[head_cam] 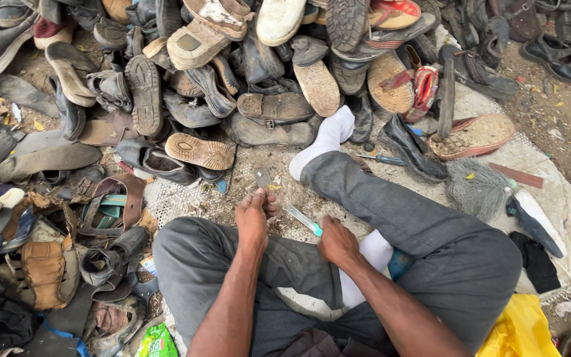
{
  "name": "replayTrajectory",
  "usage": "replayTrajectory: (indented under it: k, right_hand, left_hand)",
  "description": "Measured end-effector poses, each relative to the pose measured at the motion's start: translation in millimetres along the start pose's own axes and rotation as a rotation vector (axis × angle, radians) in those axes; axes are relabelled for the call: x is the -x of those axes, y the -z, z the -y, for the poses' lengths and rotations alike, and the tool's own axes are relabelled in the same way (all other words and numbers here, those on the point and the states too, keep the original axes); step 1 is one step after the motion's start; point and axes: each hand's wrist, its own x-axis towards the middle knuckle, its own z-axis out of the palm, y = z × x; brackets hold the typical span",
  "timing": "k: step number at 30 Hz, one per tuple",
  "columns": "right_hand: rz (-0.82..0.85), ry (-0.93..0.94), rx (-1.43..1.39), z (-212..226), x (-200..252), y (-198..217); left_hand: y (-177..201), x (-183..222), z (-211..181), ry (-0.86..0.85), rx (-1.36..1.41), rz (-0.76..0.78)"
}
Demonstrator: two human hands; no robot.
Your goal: The person sits on the ground among a pile of footwear and repairs shoes by using shears and a knife to trim material, applying glue, and pressing soles onto different shoes and boots.
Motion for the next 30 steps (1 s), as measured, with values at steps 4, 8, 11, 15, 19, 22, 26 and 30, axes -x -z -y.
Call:
replayTrajectory:
  k: [4,8,11,15,19,22,26,30]
  right_hand:
    - [-0.187,-0.010,-0.077,-8,31,45]
    - [-0.515,-0.126,-0.100,-58,8,118]
    - [-0.656,-0.141,-0.033,-95,-22,151]
    - [-0.919,-0.070,-0.129,-123,-42,143]
    - [-0.912,-0.082,-0.212,-134,-59,125]
    - [-0.878,-0.071,-0.256,-142,-66,121]
    - [-0.876,-0.028,-0.386,-139,-78,131]
    - [-0.891,0.142,-0.509,-119,-70,127]
  left_hand:
    - [1,-25,-32,-0.126,-0.214,-0.051]
    - [-30,-73,-35,-0.369,-0.868,-0.025]
    - [-57,-111,-29,-0.551,-1.558,0.069]
    - [-71,-157,-21,-0.524,-2.114,0.138]
    - [-60,-185,-16,-0.539,-2.213,0.171]
    - [-56,-175,-31,-0.828,-2.235,0.242]
    - [-41,-116,-66,-0.459,-1.749,0.313]
    - [0,-96,-29,-0.219,-1.615,0.308]
